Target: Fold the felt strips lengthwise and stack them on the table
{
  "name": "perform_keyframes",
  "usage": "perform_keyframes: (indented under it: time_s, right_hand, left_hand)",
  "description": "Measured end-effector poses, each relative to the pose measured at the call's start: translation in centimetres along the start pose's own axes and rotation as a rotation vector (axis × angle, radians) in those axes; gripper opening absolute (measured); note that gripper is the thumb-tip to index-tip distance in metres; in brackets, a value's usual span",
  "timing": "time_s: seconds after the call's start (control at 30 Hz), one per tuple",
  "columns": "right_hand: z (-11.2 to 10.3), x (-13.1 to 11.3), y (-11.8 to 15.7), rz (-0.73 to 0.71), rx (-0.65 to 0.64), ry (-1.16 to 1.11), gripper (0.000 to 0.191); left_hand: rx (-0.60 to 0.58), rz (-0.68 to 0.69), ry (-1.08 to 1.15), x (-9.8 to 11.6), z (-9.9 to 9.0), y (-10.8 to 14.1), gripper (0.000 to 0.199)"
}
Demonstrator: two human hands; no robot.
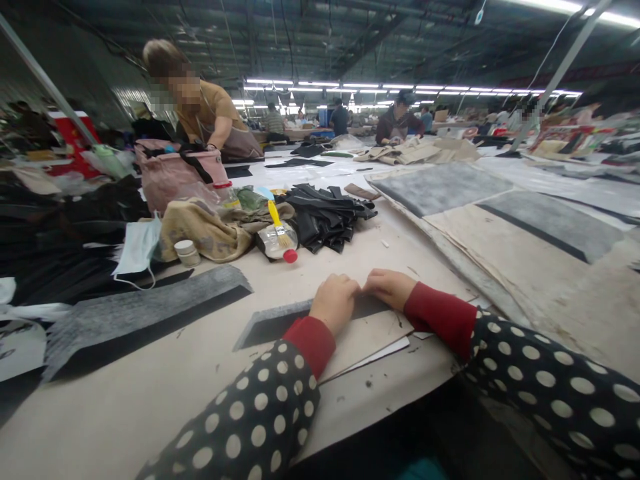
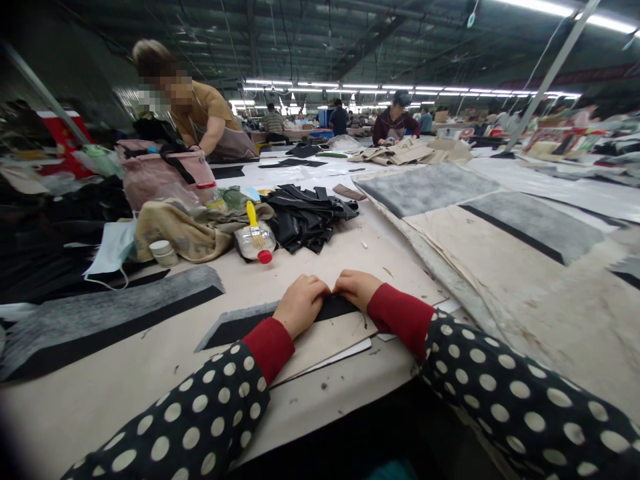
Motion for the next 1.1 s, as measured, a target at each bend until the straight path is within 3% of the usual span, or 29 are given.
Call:
perform_keyframes:
  time_s: [0.2, 0.37, 0.53, 0.67, 0.87, 1.1]
  right_hand:
    - [0.9, -0.9, 0.4, -0.132, -0.149, 0.274, 0.025]
    - [0.8, -2.2, 0.8, -0.118, -0.221, 0.409, 0.021]
    - [0.7, -3.4, 0.8, 0.015, -0.175, 0.538, 0.022]
    - [0.9, -3.6, 0.9, 0.082, -0.144, 0.582, 0.025]
    - [-0.5, -2.4, 1.8, 0.076, -0.051, 0.563, 0.025]
    - [-0.2, -1.4, 1.7, 0.081, 0.021, 0.399, 0.025]
  left_hand:
    - [-0.068, 0.135, -0.129, 1.2, 0.0, 0.0, 0.016]
    - [-0.146, 0.209, -0.160, 2.2, -0.2, 0.1, 0.017]
    - [-0.197, 0.181, -0.108, 1.7, -0.2, 0.4, 0.023]
    - [-0.160, 0.097, 0.019, 0.2, -0.1, 0.4, 0.027]
    - [-0.054, -0.064, 0.181, -2.0, 0.0, 0.0, 0.024]
    - [-0.028, -0.072, 0.177, -1.6, 0.2, -0.2, 0.023]
Point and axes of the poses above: each hand's wrist, its own y-axis away from the middle knuckle, its own z-axis out of the palm, x = y × z, the point moved 7 cm from there along -y, towards the middle knuckle, and after that the axes turned 13 degrees about x, right-handed, at the moved point
